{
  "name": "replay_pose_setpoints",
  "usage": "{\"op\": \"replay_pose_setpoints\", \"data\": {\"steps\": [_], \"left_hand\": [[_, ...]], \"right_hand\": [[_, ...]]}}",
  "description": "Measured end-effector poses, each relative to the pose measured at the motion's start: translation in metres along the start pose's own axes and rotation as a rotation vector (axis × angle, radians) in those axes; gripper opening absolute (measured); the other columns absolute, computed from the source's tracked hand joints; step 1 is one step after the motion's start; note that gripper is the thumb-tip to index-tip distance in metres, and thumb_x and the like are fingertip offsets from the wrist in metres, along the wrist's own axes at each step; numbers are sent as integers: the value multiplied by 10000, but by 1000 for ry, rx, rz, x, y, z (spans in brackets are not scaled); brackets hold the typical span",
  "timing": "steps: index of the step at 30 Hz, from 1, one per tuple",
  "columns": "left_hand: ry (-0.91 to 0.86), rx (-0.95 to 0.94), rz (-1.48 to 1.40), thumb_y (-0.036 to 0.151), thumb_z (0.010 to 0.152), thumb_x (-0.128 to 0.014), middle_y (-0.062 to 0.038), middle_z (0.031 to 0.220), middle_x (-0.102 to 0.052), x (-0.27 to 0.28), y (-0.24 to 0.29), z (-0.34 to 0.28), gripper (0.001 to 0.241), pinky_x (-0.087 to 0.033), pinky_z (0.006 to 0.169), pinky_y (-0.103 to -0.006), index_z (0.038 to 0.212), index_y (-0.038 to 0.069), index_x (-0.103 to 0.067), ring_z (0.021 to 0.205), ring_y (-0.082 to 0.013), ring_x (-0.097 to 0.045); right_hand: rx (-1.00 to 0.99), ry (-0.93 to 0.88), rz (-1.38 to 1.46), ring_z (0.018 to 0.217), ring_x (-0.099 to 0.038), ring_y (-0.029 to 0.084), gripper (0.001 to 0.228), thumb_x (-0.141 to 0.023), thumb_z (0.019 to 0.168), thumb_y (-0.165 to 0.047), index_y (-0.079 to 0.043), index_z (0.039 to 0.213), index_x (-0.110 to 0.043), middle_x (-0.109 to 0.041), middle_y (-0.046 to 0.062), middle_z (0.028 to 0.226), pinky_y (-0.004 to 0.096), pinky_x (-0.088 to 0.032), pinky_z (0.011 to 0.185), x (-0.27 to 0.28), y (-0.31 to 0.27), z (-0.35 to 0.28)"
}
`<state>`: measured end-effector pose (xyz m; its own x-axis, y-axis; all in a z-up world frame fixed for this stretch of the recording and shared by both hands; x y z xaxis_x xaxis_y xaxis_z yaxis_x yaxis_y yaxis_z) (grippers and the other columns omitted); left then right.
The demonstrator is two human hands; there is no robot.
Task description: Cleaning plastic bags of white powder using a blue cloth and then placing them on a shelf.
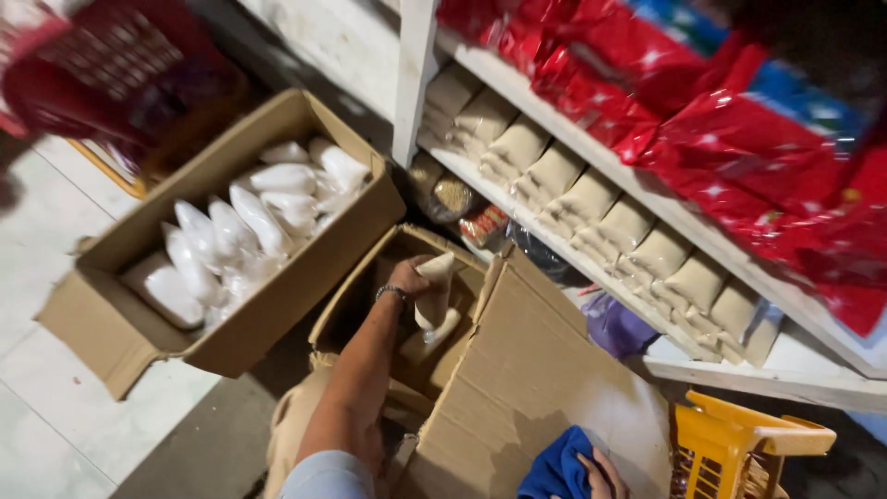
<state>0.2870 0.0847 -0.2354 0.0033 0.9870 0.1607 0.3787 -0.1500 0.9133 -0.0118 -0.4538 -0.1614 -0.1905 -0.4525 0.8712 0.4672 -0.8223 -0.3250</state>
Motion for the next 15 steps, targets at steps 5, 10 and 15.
{"op": "replay_pose_setpoints", "data": {"steps": [5,10,15], "left_hand": [[81,-83,320,240,620,-958,-82,1201,-741,6,57,-53,767,-566,938,-351,1330,193,-671,1072,-212,-706],[193,-227,152,199,734,-856,-86,1178,-775,5,105,-115,609,-602,891,-346,1317,156,-686,1001,-205,-776],[430,-440,-165,40,756,-785,-125,1159,-754,40,121,-130,560,-595,791,-342,1304,67,-669,976,-196,-726]], "right_hand": [[-8,78,72,1125,-666,356,798,-855,570,-568,-120,1208,-687,-636,210,1300,473,-525,985,-9,-42,57],[34,-76,121,1203,-614,385,818,-874,605,-620,-131,1232,-682,-604,213,1316,505,-474,1019,-9,-65,70],[20,34,40,1239,-570,349,793,-762,624,-698,-227,1258,-684,-602,102,1376,529,-402,1058,42,-149,106]]}}
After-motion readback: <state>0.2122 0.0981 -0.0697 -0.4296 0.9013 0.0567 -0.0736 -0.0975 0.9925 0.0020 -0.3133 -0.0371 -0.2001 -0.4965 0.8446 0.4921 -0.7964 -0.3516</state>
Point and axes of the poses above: each hand's wrist, its own z-axis towards the middle knuckle, its own x-axis out of the back of the hand, y = z × x, the point moved 2 cm from there along z, towards the middle knuckle
